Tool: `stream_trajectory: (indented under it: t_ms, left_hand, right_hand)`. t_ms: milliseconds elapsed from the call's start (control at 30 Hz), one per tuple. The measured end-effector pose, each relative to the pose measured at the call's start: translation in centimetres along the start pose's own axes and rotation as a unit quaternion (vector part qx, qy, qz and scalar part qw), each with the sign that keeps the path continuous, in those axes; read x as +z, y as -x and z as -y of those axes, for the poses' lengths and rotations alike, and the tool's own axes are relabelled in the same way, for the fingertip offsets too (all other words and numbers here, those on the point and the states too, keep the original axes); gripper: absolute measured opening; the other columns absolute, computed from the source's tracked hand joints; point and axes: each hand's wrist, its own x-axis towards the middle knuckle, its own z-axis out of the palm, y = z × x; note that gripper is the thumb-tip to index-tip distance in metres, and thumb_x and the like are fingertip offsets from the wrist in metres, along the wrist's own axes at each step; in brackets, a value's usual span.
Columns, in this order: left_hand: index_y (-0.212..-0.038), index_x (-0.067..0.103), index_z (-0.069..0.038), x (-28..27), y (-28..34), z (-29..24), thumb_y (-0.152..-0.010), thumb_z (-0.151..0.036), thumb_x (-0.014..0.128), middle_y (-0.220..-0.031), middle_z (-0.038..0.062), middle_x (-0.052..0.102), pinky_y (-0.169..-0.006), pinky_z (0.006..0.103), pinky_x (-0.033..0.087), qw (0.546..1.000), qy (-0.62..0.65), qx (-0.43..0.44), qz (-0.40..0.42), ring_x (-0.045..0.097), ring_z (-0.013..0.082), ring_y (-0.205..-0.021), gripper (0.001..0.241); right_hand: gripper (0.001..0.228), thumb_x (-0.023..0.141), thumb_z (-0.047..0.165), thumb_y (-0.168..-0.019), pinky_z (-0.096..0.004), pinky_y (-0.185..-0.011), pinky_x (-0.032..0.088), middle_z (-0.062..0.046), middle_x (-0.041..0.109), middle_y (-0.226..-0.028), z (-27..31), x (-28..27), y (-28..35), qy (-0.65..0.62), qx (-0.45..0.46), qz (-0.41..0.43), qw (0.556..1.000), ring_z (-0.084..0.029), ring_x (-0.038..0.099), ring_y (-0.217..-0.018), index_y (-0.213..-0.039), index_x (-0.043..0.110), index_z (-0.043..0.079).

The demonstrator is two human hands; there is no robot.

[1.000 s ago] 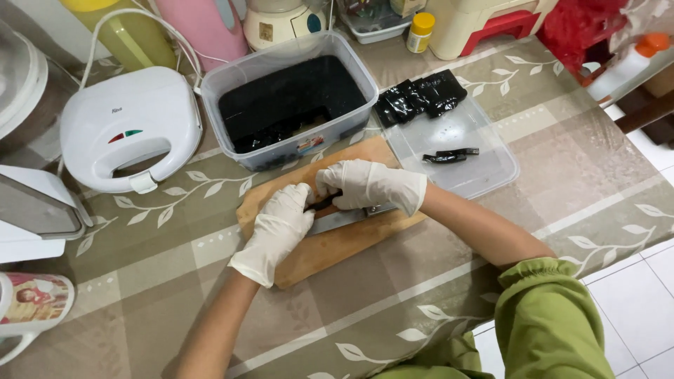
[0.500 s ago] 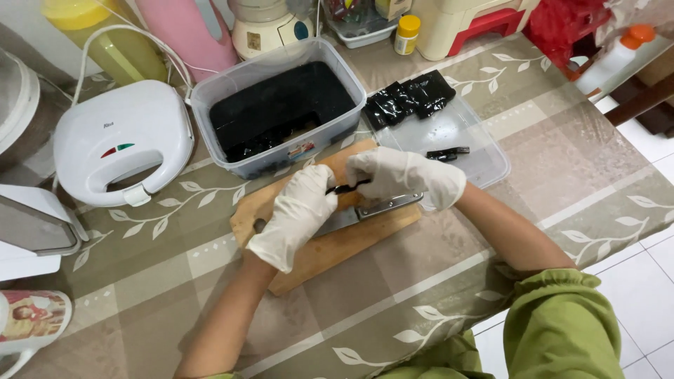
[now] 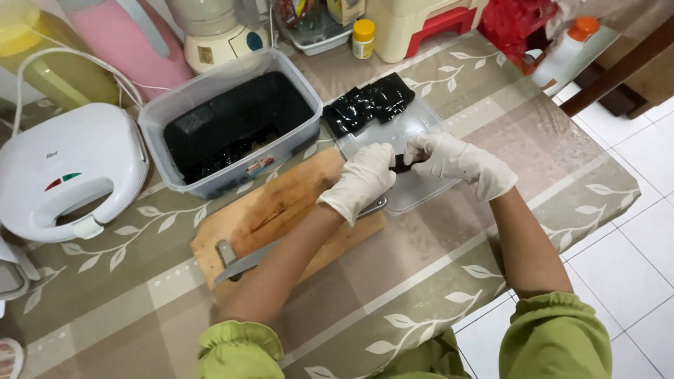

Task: Slicing blocks of grass jelly into smaller strips on a cutting board and transferring them to a plastic container.

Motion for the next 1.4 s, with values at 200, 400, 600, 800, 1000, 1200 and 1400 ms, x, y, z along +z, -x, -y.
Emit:
stream_trajectory:
  t_ms: [200,400,600,800,1000,1200,1400]
  left_hand:
    - [-0.097,0.064,-0.018,0.7,-1.0,-0.7,-0.079,-0.030,0.069,-0.097,0.007,0.070,-0.087,0.0415,0.060,0.999,-0.005,-0.005,0.043,0.072,0.0285,-0.103,0.023]
    - [-0.098,0.061,-0.014,-0.5,-0.2,-1.8,-0.081,-0.021,0.067,-0.100,0.011,0.068,-0.087,0.0446,0.060,0.999,-0.009,0.000,0.044,0.071,0.0329,-0.105,0.020]
    - [-0.098,0.061,-0.020,-1.9,0.1,-2.1,-0.084,-0.024,0.072,-0.099,0.004,0.065,-0.087,0.0412,0.060,0.999,-0.025,-0.008,0.034,0.070,0.0285,-0.106,0.018]
    - [-0.097,0.059,-0.021,-2.2,0.4,-1.9,-0.087,-0.021,0.073,-0.098,0.002,0.062,-0.090,0.0407,0.058,1.000,-0.014,-0.006,0.017,0.068,0.0276,-0.107,0.017]
    - [-0.096,0.058,-0.020,-1.8,0.4,-1.3,-0.088,-0.021,0.073,-0.097,0.002,0.063,-0.089,0.0402,0.058,1.000,-0.007,-0.014,0.018,0.068,0.0269,-0.106,0.017]
    - [-0.094,0.058,-0.020,-2.3,1.0,-0.6,-0.086,-0.024,0.075,-0.094,0.001,0.063,-0.088,0.0390,0.058,1.000,0.003,-0.003,-0.008,0.070,0.0268,-0.103,0.019]
    - [-0.098,0.058,-0.019,-4.6,-0.1,1.5,-0.085,-0.024,0.076,-0.094,0.006,0.064,-0.086,0.0407,0.058,0.997,0.015,-0.007,-0.070,0.070,0.0300,-0.098,0.023]
  right_hand:
    - [0.044,0.074,-0.003,-0.080,-0.034,-0.074,0.060,-0.008,0.076,-0.101,-1.6,-0.6,-0.4,0.098,-0.005,-0.006,0.995,-0.016,0.070,-0.092,-0.123,0.066,0.004]
    - [0.050,0.080,0.012,-0.077,-0.039,-0.079,0.060,-0.009,0.076,-0.102,0.7,-0.4,1.1,0.203,0.022,-0.022,0.979,-0.025,0.073,-0.096,-0.125,0.067,0.014]
    - [0.056,0.084,0.023,-0.076,-0.039,-0.085,0.059,-0.009,0.076,-0.105,-0.1,0.1,1.2,0.261,0.032,-0.038,0.964,-0.029,0.074,-0.101,-0.129,0.066,0.020]
    - [0.056,0.084,0.023,-0.074,-0.046,-0.085,0.059,-0.017,0.075,-0.103,-0.9,-0.5,0.8,0.283,0.016,-0.046,0.958,-0.037,0.072,-0.101,-0.127,0.065,0.015]
    - [0.051,0.084,0.026,-0.075,-0.044,-0.082,0.059,-0.012,0.074,-0.100,-4.4,-1.2,-1.2,0.311,0.002,-0.069,0.948,-0.034,0.073,-0.098,-0.121,0.068,0.015]
    - [0.040,0.085,0.023,-0.072,-0.044,-0.079,0.058,-0.013,0.074,-0.090,-1.8,-1.4,-0.3,0.319,-0.001,-0.080,0.944,-0.034,0.073,-0.090,-0.105,0.069,0.009]
    - [0.031,0.087,0.026,-0.073,-0.038,-0.076,0.056,-0.004,0.068,-0.089,-2.6,-1.1,-0.5,0.242,-0.028,-0.151,0.958,-0.024,0.070,-0.087,-0.096,0.070,0.015]
